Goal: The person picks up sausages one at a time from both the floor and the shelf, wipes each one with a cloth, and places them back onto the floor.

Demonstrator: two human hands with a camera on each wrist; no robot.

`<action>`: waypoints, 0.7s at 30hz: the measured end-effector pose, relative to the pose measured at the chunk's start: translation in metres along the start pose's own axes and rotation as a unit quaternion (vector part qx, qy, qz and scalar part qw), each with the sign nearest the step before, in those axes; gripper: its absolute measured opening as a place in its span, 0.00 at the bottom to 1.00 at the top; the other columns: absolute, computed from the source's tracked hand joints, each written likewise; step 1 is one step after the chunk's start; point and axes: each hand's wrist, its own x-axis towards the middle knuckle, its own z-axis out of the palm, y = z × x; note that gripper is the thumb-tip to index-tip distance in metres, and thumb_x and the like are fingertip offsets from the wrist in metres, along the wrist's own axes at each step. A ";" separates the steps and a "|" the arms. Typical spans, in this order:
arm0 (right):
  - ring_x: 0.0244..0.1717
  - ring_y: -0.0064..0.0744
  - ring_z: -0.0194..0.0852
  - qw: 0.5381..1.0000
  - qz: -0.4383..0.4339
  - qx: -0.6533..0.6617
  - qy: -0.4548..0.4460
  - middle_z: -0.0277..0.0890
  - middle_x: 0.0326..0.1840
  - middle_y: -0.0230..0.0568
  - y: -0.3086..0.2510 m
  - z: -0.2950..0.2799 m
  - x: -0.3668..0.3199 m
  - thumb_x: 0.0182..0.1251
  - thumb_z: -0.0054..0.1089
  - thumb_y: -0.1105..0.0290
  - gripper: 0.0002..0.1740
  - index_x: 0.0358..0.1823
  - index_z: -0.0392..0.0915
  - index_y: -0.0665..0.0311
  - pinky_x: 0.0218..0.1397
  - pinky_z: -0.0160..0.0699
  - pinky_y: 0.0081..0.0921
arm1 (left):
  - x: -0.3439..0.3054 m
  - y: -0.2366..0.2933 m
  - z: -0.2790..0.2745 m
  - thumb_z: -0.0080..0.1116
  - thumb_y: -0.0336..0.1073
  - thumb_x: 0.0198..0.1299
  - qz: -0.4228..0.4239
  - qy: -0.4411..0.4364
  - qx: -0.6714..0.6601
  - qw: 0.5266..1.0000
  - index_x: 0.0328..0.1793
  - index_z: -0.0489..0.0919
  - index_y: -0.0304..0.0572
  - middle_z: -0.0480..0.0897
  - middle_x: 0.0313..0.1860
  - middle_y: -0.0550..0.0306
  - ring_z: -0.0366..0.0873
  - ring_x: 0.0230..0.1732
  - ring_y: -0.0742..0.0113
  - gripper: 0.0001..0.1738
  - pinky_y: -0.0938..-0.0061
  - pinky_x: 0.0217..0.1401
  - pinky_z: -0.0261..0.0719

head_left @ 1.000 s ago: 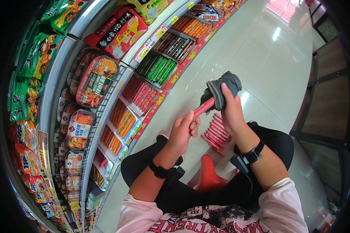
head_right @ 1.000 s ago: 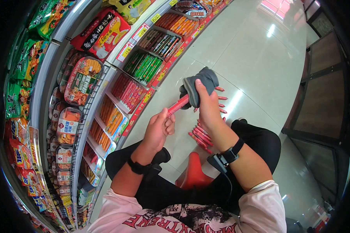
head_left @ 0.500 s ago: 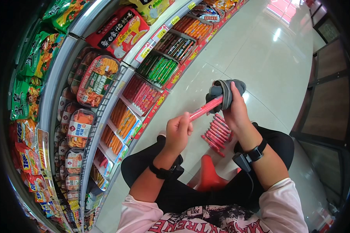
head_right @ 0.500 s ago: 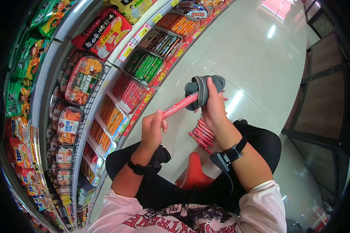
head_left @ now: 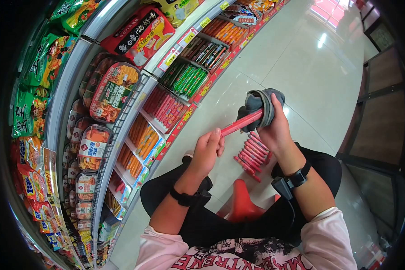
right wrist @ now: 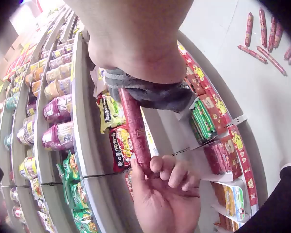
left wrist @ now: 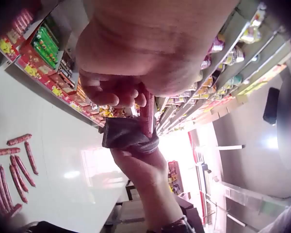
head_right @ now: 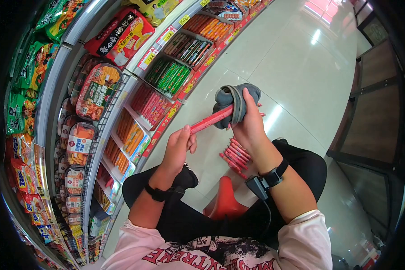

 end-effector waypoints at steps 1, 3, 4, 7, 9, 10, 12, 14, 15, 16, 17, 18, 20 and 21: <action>0.58 0.35 0.83 1.000 0.005 0.003 -0.004 0.87 0.55 0.37 0.000 -0.002 0.001 0.85 0.49 0.46 0.25 0.59 0.81 0.61 0.71 0.75 0.37 | 0.000 -0.001 -0.001 0.41 0.50 0.85 0.025 -0.003 0.037 0.999 0.35 0.71 0.45 0.66 0.24 0.67 0.65 0.26 0.76 0.24 0.77 0.33 0.65; 0.57 0.35 0.84 1.000 0.011 0.008 -0.001 0.88 0.54 0.37 0.000 -0.004 0.002 0.85 0.50 0.47 0.25 0.58 0.82 0.60 0.70 0.76 0.37 | 0.000 -0.003 -0.002 0.44 0.46 0.85 0.077 -0.008 0.112 0.991 0.40 0.72 0.43 0.69 0.26 0.67 0.67 0.29 0.78 0.19 0.79 0.35 0.66; 0.56 0.35 0.84 1.000 0.014 0.010 0.000 0.88 0.53 0.37 0.000 -0.005 0.001 0.84 0.50 0.47 0.25 0.58 0.82 0.60 0.70 0.77 0.37 | 0.000 -0.002 -0.001 0.44 0.45 0.85 0.088 -0.005 0.131 0.987 0.40 0.72 0.43 0.69 0.26 0.67 0.67 0.29 0.79 0.18 0.79 0.36 0.66; 0.54 0.36 0.85 1.000 0.015 0.008 -0.006 0.88 0.52 0.37 0.000 -0.005 0.001 0.84 0.50 0.47 0.25 0.57 0.83 0.60 0.68 0.78 0.37 | -0.001 -0.001 0.001 0.46 0.44 0.84 0.109 -0.007 0.157 0.982 0.40 0.72 0.42 0.71 0.26 0.66 0.67 0.30 0.80 0.17 0.80 0.38 0.67; 0.53 0.35 0.85 1.000 0.014 0.009 0.006 0.89 0.51 0.38 0.001 -0.007 0.003 0.84 0.50 0.47 0.25 0.57 0.83 0.60 0.67 0.79 0.36 | 0.001 -0.003 -0.001 0.47 0.44 0.83 0.107 -0.025 0.130 0.986 0.38 0.72 0.42 0.71 0.26 0.66 0.67 0.30 0.80 0.19 0.80 0.39 0.67; 0.53 0.35 0.86 1.000 0.013 0.010 0.012 0.89 0.51 0.38 0.002 -0.008 0.004 0.84 0.50 0.46 0.25 0.57 0.83 0.60 0.67 0.80 0.36 | 0.000 -0.001 -0.003 0.46 0.45 0.84 0.096 -0.041 0.129 0.986 0.36 0.72 0.42 0.71 0.26 0.66 0.67 0.30 0.79 0.20 0.79 0.39 0.67; 0.52 0.34 0.85 1.000 0.020 -0.008 0.020 0.88 0.51 0.37 0.005 -0.010 0.005 0.84 0.52 0.47 0.24 0.58 0.83 0.60 0.65 0.81 0.36 | -0.001 0.004 -0.006 0.46 0.46 0.84 0.077 -0.074 0.127 0.986 0.33 0.71 0.43 0.71 0.26 0.66 0.67 0.30 0.78 0.23 0.78 0.39 0.68; 0.51 0.32 0.85 0.999 0.021 -0.024 0.020 0.87 0.50 0.36 0.008 -0.012 0.004 0.83 0.54 0.50 0.21 0.58 0.81 0.60 0.63 0.82 0.35 | -0.002 0.005 -0.007 0.44 0.48 0.85 0.046 -0.102 0.080 0.990 0.31 0.70 0.44 0.71 0.25 0.66 0.67 0.30 0.77 0.26 0.77 0.39 0.67; 0.50 0.31 0.85 0.999 0.021 -0.032 0.016 0.87 0.49 0.35 0.011 -0.010 0.003 0.83 0.57 0.52 0.19 0.57 0.80 0.60 0.62 0.83 0.34 | -0.003 0.004 -0.008 0.44 0.49 0.85 0.031 -0.116 0.057 0.991 0.29 0.70 0.44 0.70 0.25 0.66 0.67 0.30 0.77 0.27 0.77 0.38 0.67; 0.50 0.29 0.85 0.999 0.020 -0.039 0.013 0.86 0.49 0.34 0.014 -0.009 0.001 0.83 0.59 0.54 0.16 0.57 0.79 0.59 0.60 0.84 0.33 | -0.003 0.003 -0.006 0.43 0.49 0.85 0.013 -0.121 0.053 0.991 0.30 0.70 0.44 0.70 0.25 0.66 0.67 0.30 0.77 0.27 0.77 0.38 0.67; 0.50 0.29 0.84 0.998 0.027 -0.055 0.013 0.84 0.50 0.34 0.018 -0.007 -0.001 0.82 0.60 0.55 0.16 0.58 0.78 0.59 0.59 0.83 0.33 | -0.002 -0.001 -0.003 0.42 0.50 0.86 -0.005 -0.125 0.050 0.991 0.30 0.70 0.45 0.70 0.26 0.66 0.67 0.30 0.76 0.27 0.77 0.38 0.67; 0.51 0.28 0.83 0.997 0.034 -0.070 0.012 0.83 0.50 0.33 0.022 -0.006 -0.003 0.81 0.61 0.57 0.16 0.59 0.77 0.59 0.58 0.83 0.33 | -0.002 -0.005 0.001 0.42 0.50 0.86 -0.022 -0.129 0.046 0.990 0.31 0.70 0.45 0.70 0.26 0.66 0.67 0.30 0.76 0.27 0.77 0.38 0.67; 0.52 0.28 0.81 0.994 0.047 -0.101 0.010 0.80 0.52 0.32 0.031 -0.003 -0.008 0.80 0.63 0.59 0.17 0.61 0.75 0.59 0.56 0.82 0.34 | 0.001 -0.017 0.008 0.42 0.49 0.86 -0.011 -0.110 0.042 0.993 0.32 0.72 0.44 0.71 0.27 0.66 0.67 0.30 0.76 0.26 0.76 0.38 0.68; 0.52 0.28 0.81 0.990 0.049 -0.128 -0.012 0.80 0.52 0.32 0.036 0.000 -0.012 0.80 0.64 0.60 0.18 0.62 0.74 0.60 0.55 0.82 0.33 | 0.002 -0.020 0.010 0.42 0.48 0.86 -0.006 -0.101 0.040 0.994 0.33 0.72 0.43 0.71 0.28 0.66 0.67 0.30 0.76 0.25 0.76 0.38 0.68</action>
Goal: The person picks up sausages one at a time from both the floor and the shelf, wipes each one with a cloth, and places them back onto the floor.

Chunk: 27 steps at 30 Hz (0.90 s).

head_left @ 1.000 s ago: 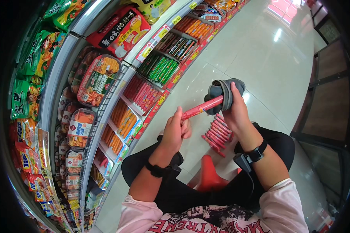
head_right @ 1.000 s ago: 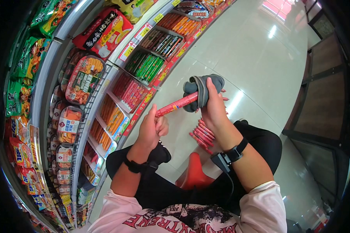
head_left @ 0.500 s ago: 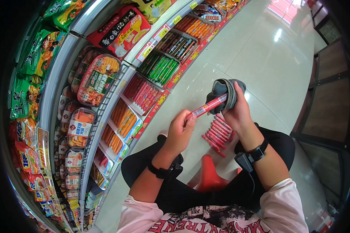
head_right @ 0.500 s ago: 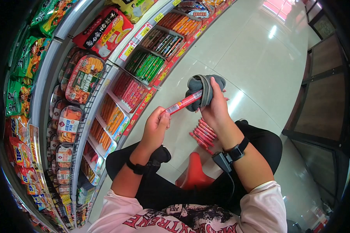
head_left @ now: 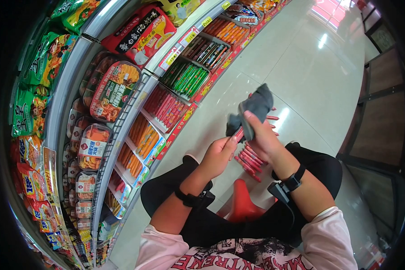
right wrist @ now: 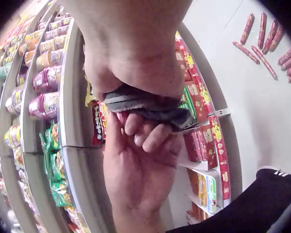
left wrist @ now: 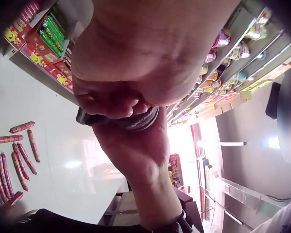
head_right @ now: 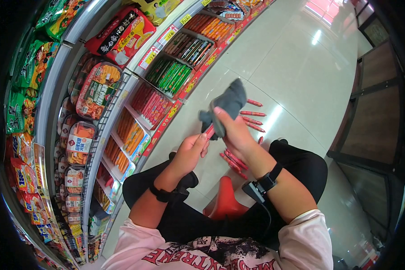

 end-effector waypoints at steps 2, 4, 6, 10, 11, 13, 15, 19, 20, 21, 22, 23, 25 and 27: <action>0.52 0.28 0.81 0.998 -0.001 -0.055 -0.039 0.79 0.52 0.33 0.011 0.009 -0.009 0.79 0.65 0.61 0.19 0.62 0.73 0.61 0.54 0.82 0.32 | 0.000 -0.003 -0.002 0.43 0.47 0.86 0.006 0.011 0.044 0.999 0.35 0.73 0.42 0.71 0.29 0.66 0.66 0.30 0.76 0.24 0.76 0.37 0.68; 0.50 0.25 0.79 0.995 0.011 -0.059 -0.082 0.79 0.50 0.31 0.007 0.014 -0.014 0.78 0.66 0.62 0.18 0.61 0.74 0.61 0.52 0.81 0.29 | 0.000 -0.005 -0.003 0.44 0.46 0.85 0.010 0.023 0.063 0.998 0.36 0.74 0.42 0.71 0.29 0.66 0.67 0.31 0.77 0.23 0.76 0.37 0.68; 0.48 0.23 0.79 0.992 0.019 -0.078 -0.100 0.79 0.50 0.31 0.009 0.006 -0.008 0.78 0.66 0.62 0.18 0.61 0.75 0.61 0.51 0.81 0.28 | 0.000 -0.007 -0.001 0.46 0.45 0.85 0.014 0.034 0.059 0.998 0.37 0.76 0.41 0.72 0.29 0.66 0.67 0.31 0.77 0.21 0.77 0.37 0.68; 0.48 0.23 0.79 0.992 0.008 -0.088 -0.090 0.80 0.49 0.30 0.010 0.005 -0.009 0.77 0.67 0.62 0.17 0.60 0.76 0.61 0.51 0.81 0.28 | 0.000 -0.008 0.000 0.50 0.44 0.83 0.019 0.057 0.080 0.995 0.37 0.77 0.40 0.73 0.29 0.66 0.69 0.32 0.78 0.20 0.76 0.36 0.69; 0.48 0.23 0.79 0.991 0.009 -0.091 -0.098 0.80 0.49 0.31 0.009 0.004 -0.008 0.77 0.67 0.62 0.17 0.60 0.76 0.61 0.51 0.81 0.27 | -0.001 -0.006 0.000 0.52 0.43 0.82 0.023 0.068 0.106 0.992 0.36 0.78 0.40 0.73 0.29 0.66 0.69 0.32 0.79 0.20 0.76 0.36 0.70; 0.47 0.22 0.79 0.990 0.007 -0.106 -0.094 0.81 0.49 0.31 0.008 0.004 -0.008 0.78 0.67 0.60 0.18 0.59 0.77 0.62 0.51 0.80 0.27 | 0.000 0.002 0.002 0.56 0.42 0.79 0.063 0.108 0.171 0.977 0.36 0.78 0.38 0.75 0.29 0.61 0.72 0.30 0.74 0.17 0.73 0.34 0.69; 0.48 0.21 0.78 0.989 0.003 -0.130 -0.071 0.81 0.49 0.32 0.011 0.007 -0.008 0.78 0.66 0.58 0.18 0.59 0.78 0.62 0.51 0.80 0.26 | 0.002 0.009 0.004 0.62 0.39 0.74 0.132 0.166 0.245 0.946 0.38 0.79 0.37 0.78 0.27 0.53 0.75 0.26 0.65 0.14 0.68 0.30 0.69; 0.45 0.20 0.78 0.974 0.004 -0.221 -0.056 0.82 0.46 0.32 0.019 -0.002 -0.002 0.80 0.64 0.54 0.20 0.57 0.80 0.65 0.49 0.80 0.26 | 0.002 0.016 -0.009 0.68 0.40 0.68 0.183 0.184 0.417 0.871 0.37 0.80 0.39 0.79 0.32 0.51 0.79 0.33 0.51 0.13 0.60 0.37 0.72; 0.44 0.19 0.78 0.969 -0.001 -0.243 -0.048 0.82 0.44 0.32 0.022 -0.005 -0.001 0.80 0.63 0.53 0.21 0.57 0.80 0.65 0.48 0.80 0.26 | 0.001 0.018 -0.011 0.68 0.41 0.67 0.186 0.181 0.450 0.854 0.37 0.80 0.40 0.79 0.33 0.51 0.79 0.34 0.49 0.13 0.58 0.39 0.73; 0.43 0.19 0.78 0.963 -0.007 -0.265 -0.040 0.83 0.42 0.32 0.022 -0.004 -0.002 0.80 0.63 0.52 0.22 0.56 0.81 0.66 0.47 0.81 0.26 | 0.002 0.019 -0.013 0.69 0.42 0.66 0.189 0.178 0.483 0.836 0.37 0.80 0.40 0.79 0.33 0.52 0.80 0.36 0.47 0.14 0.57 0.41 0.73; 0.41 0.20 0.78 0.962 -0.006 -0.272 -0.026 0.83 0.41 0.32 0.022 -0.003 -0.003 0.81 0.63 0.53 0.21 0.56 0.81 0.66 0.46 0.81 0.26 | 0.002 0.020 -0.014 0.70 0.41 0.65 0.196 0.175 0.491 0.830 0.37 0.80 0.40 0.80 0.33 0.51 0.80 0.35 0.47 0.13 0.56 0.40 0.73; 0.40 0.20 0.78 0.960 -0.006 -0.279 -0.013 0.83 0.40 0.32 0.022 -0.002 -0.006 0.81 0.62 0.53 0.21 0.55 0.81 0.67 0.44 0.81 0.26 | 0.003 0.021 -0.016 0.71 0.40 0.64 0.202 0.173 0.500 0.825 0.37 0.81 0.39 0.80 0.33 0.50 0.80 0.35 0.46 0.13 0.55 0.38 0.74; 0.37 0.20 0.79 0.957 -0.003 -0.291 -0.003 0.84 0.38 0.33 0.019 0.001 -0.009 0.81 0.62 0.54 0.21 0.54 0.82 0.68 0.41 0.81 0.26 | 0.003 0.023 -0.019 0.72 0.40 0.64 0.201 0.170 0.513 0.817 0.38 0.82 0.38 0.80 0.33 0.49 0.80 0.34 0.45 0.13 0.55 0.37 0.75; 0.35 0.21 0.80 0.953 0.000 -0.302 -0.006 0.84 0.37 0.34 0.015 0.002 -0.010 0.81 0.62 0.55 0.20 0.54 0.82 0.68 0.38 0.81 0.25 | 0.005 0.025 -0.022 0.71 0.40 0.65 0.187 0.170 0.522 0.815 0.39 0.83 0.39 0.81 0.33 0.49 0.80 0.34 0.45 0.13 0.55 0.38 0.75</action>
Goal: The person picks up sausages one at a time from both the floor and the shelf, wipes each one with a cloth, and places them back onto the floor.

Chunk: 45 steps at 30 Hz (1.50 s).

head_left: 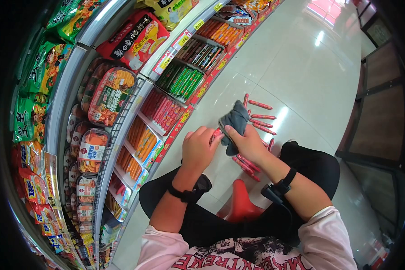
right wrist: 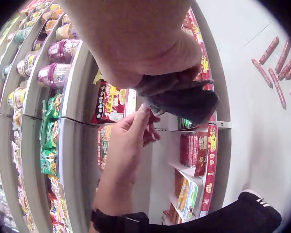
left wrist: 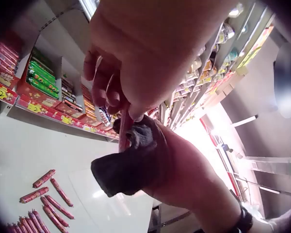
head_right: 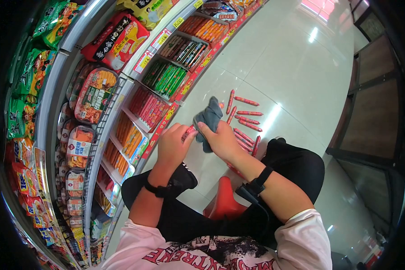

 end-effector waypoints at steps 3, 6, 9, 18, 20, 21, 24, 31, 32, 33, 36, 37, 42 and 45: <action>0.33 0.21 0.81 0.998 -0.044 0.035 0.038 0.85 0.37 0.34 0.008 0.004 0.006 0.81 0.62 0.57 0.19 0.53 0.82 0.68 0.36 0.80 0.24 | 0.002 -0.020 0.001 0.70 0.41 0.66 -0.046 -0.001 -0.011 0.999 0.43 0.85 0.37 0.82 0.33 0.47 0.82 0.34 0.46 0.13 0.58 0.39 0.77; 0.31 0.21 0.81 0.998 -0.008 0.059 0.031 0.85 0.36 0.35 0.002 0.003 0.005 0.80 0.62 0.57 0.18 0.51 0.83 0.69 0.33 0.79 0.25 | 0.002 -0.058 0.006 0.66 0.43 0.69 -0.122 0.020 -0.024 0.992 0.45 0.86 0.39 0.84 0.36 0.46 0.84 0.36 0.47 0.14 0.56 0.41 0.79; 0.29 0.21 0.81 1.000 0.003 -0.005 0.026 0.86 0.35 0.34 -0.004 0.002 0.002 0.80 0.62 0.57 0.18 0.50 0.83 0.68 0.31 0.78 0.27 | -0.004 -0.094 0.013 0.67 0.44 0.69 -0.213 0.082 -0.058 0.972 0.53 0.87 0.38 0.87 0.39 0.44 0.87 0.37 0.53 0.17 0.60 0.43 0.82; 0.30 0.35 0.85 0.989 -0.046 -0.142 0.003 0.85 0.29 0.43 -0.006 0.004 0.000 0.77 0.62 0.54 0.19 0.44 0.85 0.65 0.39 0.81 0.35 | -0.041 -0.233 0.052 0.66 0.43 0.71 -0.376 0.201 -0.116 0.897 0.55 0.89 0.35 0.90 0.37 0.51 0.87 0.38 0.64 0.18 0.68 0.45 0.82; 0.32 0.39 0.86 0.988 -0.055 -0.144 0.004 0.86 0.31 0.44 -0.010 0.004 -0.002 0.77 0.61 0.54 0.19 0.44 0.85 0.65 0.42 0.82 0.37 | -0.042 -0.255 0.048 0.66 0.43 0.71 -0.382 0.222 -0.136 0.887 0.55 0.89 0.34 0.90 0.37 0.51 0.86 0.38 0.66 0.18 0.70 0.45 0.82; 0.33 0.40 0.86 0.988 -0.059 -0.144 0.004 0.87 0.32 0.45 -0.012 0.004 -0.003 0.77 0.61 0.54 0.19 0.43 0.85 0.65 0.44 0.82 0.38 | -0.044 -0.270 0.047 0.66 0.43 0.71 -0.385 0.231 -0.145 0.882 0.55 0.89 0.34 0.90 0.36 0.51 0.86 0.38 0.67 0.18 0.70 0.45 0.82; 0.36 0.43 0.88 0.985 -0.036 -0.168 -0.003 0.88 0.33 0.45 -0.026 0.002 -0.009 0.76 0.62 0.54 0.19 0.45 0.86 0.65 0.46 0.82 0.38 | -0.049 -0.305 0.060 0.68 0.41 0.71 -0.413 0.225 -0.216 0.856 0.57 0.88 0.32 0.91 0.41 0.54 0.86 0.43 0.71 0.19 0.73 0.48 0.81; 0.36 0.51 0.87 0.981 -0.050 -0.186 -0.018 0.87 0.33 0.51 -0.005 0.001 0.002 0.75 0.63 0.52 0.20 0.44 0.86 0.65 0.45 0.83 0.41 | -0.035 -0.336 0.069 0.64 0.38 0.71 -0.421 0.093 -0.021 0.902 0.63 0.83 0.32 0.90 0.53 0.47 0.88 0.52 0.53 0.21 0.63 0.58 0.83; 0.36 0.51 0.87 0.981 -0.050 -0.185 -0.016 0.86 0.32 0.51 -0.003 0.002 0.002 0.75 0.63 0.52 0.21 0.43 0.86 0.66 0.45 0.83 0.41 | -0.033 -0.347 0.071 0.63 0.38 0.70 -0.420 0.052 0.042 0.905 0.66 0.82 0.33 0.89 0.56 0.45 0.88 0.55 0.48 0.22 0.59 0.59 0.83; 0.35 0.51 0.87 0.982 -0.050 -0.183 -0.014 0.86 0.31 0.51 0.000 0.004 0.003 0.75 0.63 0.52 0.21 0.42 0.86 0.66 0.44 0.83 0.41 | -0.029 -0.344 0.071 0.61 0.39 0.71 -0.415 0.028 0.094 0.905 0.68 0.80 0.34 0.87 0.60 0.44 0.86 0.58 0.46 0.24 0.56 0.62 0.82; 0.33 0.51 0.87 0.980 -0.036 -0.195 -0.016 0.85 0.30 0.50 0.008 0.006 0.007 0.74 0.63 0.51 0.21 0.41 0.85 0.65 0.42 0.83 0.42 | -0.011 -0.317 0.072 0.56 0.44 0.72 -0.380 -0.028 0.185 0.906 0.75 0.74 0.36 0.80 0.71 0.40 0.80 0.68 0.41 0.30 0.49 0.70 0.77; 0.33 0.51 0.87 0.979 -0.027 -0.202 -0.018 0.85 0.30 0.50 0.009 0.007 0.008 0.74 0.63 0.51 0.22 0.40 0.85 0.65 0.42 0.83 0.42 | -0.005 -0.311 0.079 0.55 0.46 0.72 -0.359 -0.035 0.173 0.917 0.77 0.72 0.37 0.78 0.73 0.40 0.78 0.71 0.42 0.32 0.49 0.73 0.75; 0.33 0.52 0.87 0.975 -0.015 -0.222 -0.024 0.85 0.29 0.51 0.019 0.015 0.008 0.74 0.64 0.49 0.23 0.39 0.85 0.66 0.41 0.82 0.43 | 0.006 -0.297 0.123 0.52 0.54 0.74 -0.339 -0.058 0.164 0.925 0.85 0.61 0.35 0.63 0.86 0.41 0.59 0.86 0.44 0.42 0.49 0.85 0.58; 0.33 0.54 0.86 0.966 0.002 -0.256 -0.031 0.84 0.29 0.52 0.022 0.015 0.009 0.74 0.63 0.49 0.23 0.39 0.85 0.66 0.40 0.82 0.44 | 0.018 -0.283 0.120 0.50 0.57 0.75 -0.318 0.025 0.229 0.920 0.87 0.59 0.35 0.58 0.88 0.42 0.54 0.88 0.44 0.43 0.45 0.85 0.56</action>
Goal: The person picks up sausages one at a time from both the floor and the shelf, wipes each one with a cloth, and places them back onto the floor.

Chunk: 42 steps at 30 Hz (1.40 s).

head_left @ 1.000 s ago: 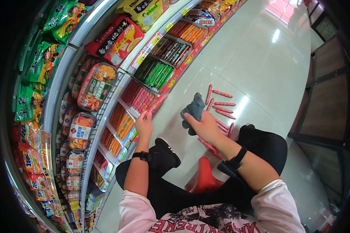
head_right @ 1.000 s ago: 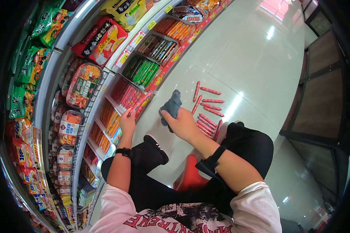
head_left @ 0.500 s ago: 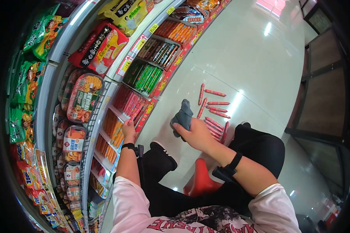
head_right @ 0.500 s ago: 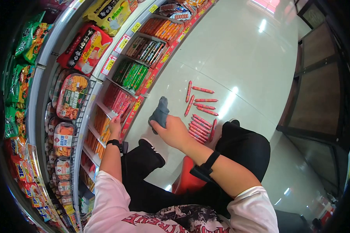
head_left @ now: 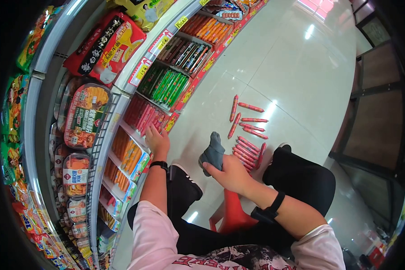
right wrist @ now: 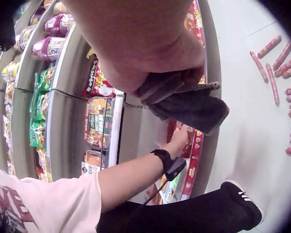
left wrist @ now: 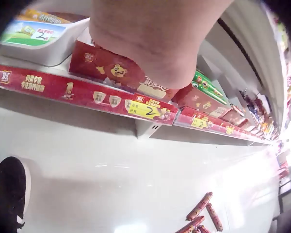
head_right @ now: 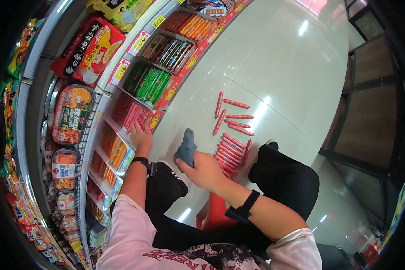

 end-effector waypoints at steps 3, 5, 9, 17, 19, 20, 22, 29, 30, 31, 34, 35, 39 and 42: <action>0.33 0.56 0.85 1.000 0.003 0.007 -0.004 0.84 0.29 0.53 0.000 -0.002 -0.002 0.74 0.63 0.50 0.23 0.40 0.84 0.66 0.40 0.82 0.45 | 0.010 -0.003 0.004 0.45 0.59 0.77 0.010 -0.018 0.014 1.000 0.88 0.58 0.37 0.56 0.88 0.37 0.53 0.88 0.45 0.43 0.47 0.87 0.53; 0.33 0.56 0.85 1.000 0.009 -0.010 -0.006 0.84 0.28 0.53 0.006 -0.001 -0.001 0.74 0.63 0.50 0.23 0.39 0.84 0.66 0.40 0.82 0.45 | 0.019 -0.010 0.007 0.45 0.60 0.77 -0.002 -0.038 0.006 0.999 0.87 0.58 0.37 0.56 0.89 0.40 0.50 0.89 0.45 0.43 0.44 0.87 0.52; 0.32 0.58 0.85 0.999 -0.018 0.024 0.020 0.83 0.28 0.55 0.006 -0.001 -0.003 0.73 0.64 0.51 0.23 0.37 0.84 0.68 0.40 0.82 0.45 | 0.052 -0.027 0.017 0.41 0.62 0.77 -0.005 -0.063 0.026 0.998 0.88 0.57 0.37 0.55 0.90 0.42 0.48 0.90 0.45 0.44 0.42 0.87 0.48; 0.30 0.44 0.82 1.000 0.012 -0.005 -0.025 0.81 0.28 0.48 0.004 -0.003 -0.003 0.74 0.66 0.58 0.17 0.42 0.81 0.68 0.40 0.79 0.39 | 0.059 -0.022 0.020 0.37 0.66 0.77 -0.008 -0.135 0.003 0.991 0.89 0.53 0.34 0.54 0.89 0.37 0.49 0.89 0.41 0.48 0.53 0.90 0.48; 0.30 0.44 0.82 1.000 0.004 -0.003 -0.026 0.81 0.28 0.49 0.003 -0.002 -0.004 0.74 0.66 0.58 0.17 0.42 0.81 0.68 0.40 0.79 0.39 | 0.059 -0.020 0.020 0.36 0.68 0.77 -0.015 -0.139 0.001 0.990 0.89 0.51 0.32 0.52 0.89 0.36 0.48 0.89 0.39 0.50 0.55 0.90 0.47; 0.30 0.44 0.81 1.000 -0.002 -0.002 -0.024 0.81 0.28 0.49 0.006 0.000 -0.004 0.74 0.66 0.58 0.17 0.42 0.81 0.68 0.40 0.79 0.39 | 0.061 -0.019 0.019 0.36 0.69 0.76 -0.021 -0.148 0.000 0.989 0.89 0.51 0.32 0.52 0.89 0.35 0.47 0.89 0.38 0.52 0.56 0.90 0.47; 0.30 0.44 0.81 1.000 -0.002 -0.010 -0.024 0.81 0.28 0.49 0.008 0.001 -0.005 0.74 0.66 0.58 0.17 0.42 0.81 0.69 0.41 0.79 0.39 | 0.065 -0.019 0.019 0.36 0.72 0.75 -0.026 -0.166 -0.002 0.986 0.89 0.49 0.31 0.50 0.90 0.34 0.44 0.90 0.38 0.54 0.56 0.91 0.45; 0.31 0.52 0.83 1.000 -0.005 0.013 -0.020 0.82 0.28 0.52 0.001 0.000 -0.006 0.74 0.64 0.55 0.19 0.41 0.84 0.66 0.40 0.80 0.43 | 0.067 -0.017 0.014 0.35 0.77 0.72 -0.041 -0.191 -0.014 0.981 0.90 0.44 0.31 0.42 0.91 0.34 0.37 0.91 0.39 0.60 0.50 0.91 0.40; 0.32 0.57 0.85 1.000 -0.005 0.010 -0.019 0.83 0.28 0.54 0.001 0.000 -0.006 0.73 0.64 0.53 0.19 0.41 0.86 0.65 0.40 0.81 0.46 | 0.068 -0.019 0.017 0.35 0.78 0.72 -0.042 -0.194 -0.016 0.980 0.90 0.44 0.31 0.42 0.91 0.34 0.36 0.92 0.39 0.60 0.49 0.91 0.39; 0.31 0.56 0.85 1.000 -0.012 0.012 -0.017 0.83 0.27 0.53 0.000 0.002 -0.006 0.73 0.64 0.53 0.19 0.41 0.86 0.65 0.39 0.81 0.46 | 0.069 -0.020 0.020 0.35 0.78 0.72 -0.043 -0.196 -0.018 0.979 0.90 0.44 0.31 0.41 0.91 0.34 0.35 0.92 0.39 0.60 0.49 0.91 0.39; 0.31 0.55 0.85 0.999 -0.030 0.015 -0.008 0.83 0.27 0.53 0.000 0.003 -0.005 0.74 0.64 0.53 0.20 0.40 0.86 0.65 0.39 0.81 0.46 | 0.072 -0.019 0.026 0.34 0.78 0.72 -0.046 -0.196 -0.027 0.979 0.90 0.44 0.32 0.40 0.92 0.34 0.34 0.92 0.38 0.60 0.47 0.90 0.39; 0.31 0.55 0.85 0.999 -0.033 0.014 -0.005 0.82 0.27 0.53 0.001 0.004 -0.004 0.73 0.64 0.52 0.20 0.39 0.86 0.65 0.39 0.81 0.45 | 0.068 -0.018 0.027 0.34 0.79 0.72 -0.048 -0.191 -0.029 0.980 0.90 0.44 0.32 0.39 0.92 0.34 0.33 0.92 0.38 0.60 0.46 0.90 0.39; 0.31 0.55 0.84 0.999 0.034 0.008 -0.033 0.82 0.26 0.52 0.001 0.002 -0.002 0.73 0.64 0.52 0.21 0.37 0.86 0.65 0.38 0.81 0.45 | 0.069 -0.023 0.033 0.34 0.78 0.73 -0.046 -0.187 -0.034 0.981 0.90 0.44 0.32 0.39 0.92 0.35 0.33 0.92 0.37 0.60 0.46 0.90 0.38; 0.30 0.54 0.84 1.000 0.013 0.015 -0.022 0.82 0.25 0.51 0.006 0.005 -0.002 0.73 0.64 0.52 0.22 0.34 0.85 0.66 0.38 0.81 0.45 | 0.067 -0.021 0.031 0.34 0.77 0.73 -0.050 -0.177 -0.038 0.982 0.90 0.44 0.32 0.39 0.92 0.35 0.33 0.92 0.38 0.59 0.46 0.90 0.39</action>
